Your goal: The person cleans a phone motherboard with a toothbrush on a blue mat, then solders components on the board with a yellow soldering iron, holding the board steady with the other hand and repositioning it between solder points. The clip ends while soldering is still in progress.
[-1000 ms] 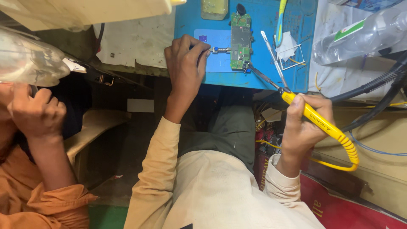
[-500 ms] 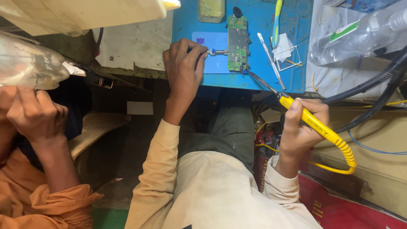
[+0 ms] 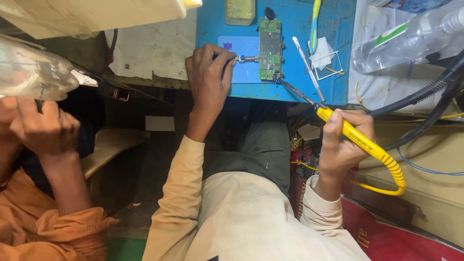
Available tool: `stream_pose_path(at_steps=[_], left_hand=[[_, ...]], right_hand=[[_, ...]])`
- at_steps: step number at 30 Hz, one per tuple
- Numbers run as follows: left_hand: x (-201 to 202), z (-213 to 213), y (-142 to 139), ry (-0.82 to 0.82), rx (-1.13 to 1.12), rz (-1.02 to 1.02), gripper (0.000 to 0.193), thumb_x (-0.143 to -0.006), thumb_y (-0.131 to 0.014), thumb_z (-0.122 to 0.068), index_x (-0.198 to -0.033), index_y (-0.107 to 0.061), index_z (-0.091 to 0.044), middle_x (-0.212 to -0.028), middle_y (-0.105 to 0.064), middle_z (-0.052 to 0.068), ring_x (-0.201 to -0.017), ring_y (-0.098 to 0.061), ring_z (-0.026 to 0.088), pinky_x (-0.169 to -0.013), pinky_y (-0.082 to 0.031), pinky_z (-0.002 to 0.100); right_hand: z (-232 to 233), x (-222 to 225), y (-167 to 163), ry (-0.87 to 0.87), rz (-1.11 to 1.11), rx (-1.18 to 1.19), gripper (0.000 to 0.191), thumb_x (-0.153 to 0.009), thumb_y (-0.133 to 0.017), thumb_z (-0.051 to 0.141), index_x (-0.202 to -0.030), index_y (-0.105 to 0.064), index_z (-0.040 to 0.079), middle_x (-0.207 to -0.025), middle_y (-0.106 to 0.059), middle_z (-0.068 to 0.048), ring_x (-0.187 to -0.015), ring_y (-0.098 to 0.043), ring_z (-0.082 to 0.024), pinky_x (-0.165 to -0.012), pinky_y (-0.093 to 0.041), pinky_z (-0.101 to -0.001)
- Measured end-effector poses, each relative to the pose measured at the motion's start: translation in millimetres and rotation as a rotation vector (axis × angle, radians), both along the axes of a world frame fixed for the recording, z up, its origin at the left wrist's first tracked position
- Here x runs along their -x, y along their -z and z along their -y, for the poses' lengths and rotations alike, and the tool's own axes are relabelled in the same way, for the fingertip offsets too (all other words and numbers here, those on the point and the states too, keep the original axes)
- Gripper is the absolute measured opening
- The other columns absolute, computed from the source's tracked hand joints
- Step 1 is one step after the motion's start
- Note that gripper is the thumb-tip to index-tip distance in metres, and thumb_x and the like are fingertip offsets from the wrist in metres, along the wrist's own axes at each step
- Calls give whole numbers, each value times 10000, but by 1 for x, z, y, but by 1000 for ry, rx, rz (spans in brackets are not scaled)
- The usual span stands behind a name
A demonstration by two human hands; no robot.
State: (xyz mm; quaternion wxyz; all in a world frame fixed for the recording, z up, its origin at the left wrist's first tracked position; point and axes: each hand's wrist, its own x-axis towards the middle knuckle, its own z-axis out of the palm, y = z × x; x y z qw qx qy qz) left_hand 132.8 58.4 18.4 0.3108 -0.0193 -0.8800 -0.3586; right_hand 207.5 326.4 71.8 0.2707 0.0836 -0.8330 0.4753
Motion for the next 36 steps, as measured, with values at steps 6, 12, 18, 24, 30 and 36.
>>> stream_pose_path(at_steps=[6,12,18,24,30,36], left_hand=[[0,0,-1,1,1,8,134,-896,-803,-90,-1014,-739,-100,-1004,-624,26,-1026,-577,255,-901,-395,413],[-1,0,0,2,9,-2,130,-904,-801,-89,-1019,-740,-97,-1008,-621,28,-1027,-575,254,-906,-394,411],[-1,-1,2,-1,12,-10,127,-904,-800,-93,-1016,-739,-100,-1012,-622,27,-1034,-576,256,-909,-399,415],[-1,-3,2,-16,17,-17,135,-902,-802,-90,-1019,-736,-101,-1018,-623,27,-1048,-575,257,-915,-401,413],[-1,-3,1,-17,26,-9,145,-897,-802,-88,-1027,-737,-100,-1025,-624,30,-1055,-573,261,-917,-396,417],[-1,-3,0,-12,14,-11,137,-905,-803,-91,-1025,-735,-101,-1021,-618,30,-1055,-575,262,-920,-397,418]], right_hand=[[2,-1,-1,0,-3,-13,233,-1126,-706,168,-1070,-584,-22,-963,-623,-83,-869,-574,-141,-842,-489,-279],[3,0,-8,7,7,-57,224,-1110,-711,178,-1084,-602,-16,-945,-646,-95,-841,-606,-150,-820,-506,-281],[2,3,-18,-18,16,-115,248,-1127,-726,173,-1050,-610,-33,-950,-657,-108,-840,-623,-165,-834,-515,-285],[7,3,-29,-62,66,-60,217,-1132,-727,115,-1047,-604,-42,-974,-658,-110,-852,-616,-155,-853,-518,-278],[16,2,-34,-44,79,-81,185,-1104,-723,84,-1040,-609,-47,-960,-654,-106,-835,-625,-142,-818,-522,-270],[9,5,-29,-55,66,-69,195,-1116,-718,99,-1048,-610,-49,-985,-654,-109,-873,-614,-140,-855,-516,-275]])
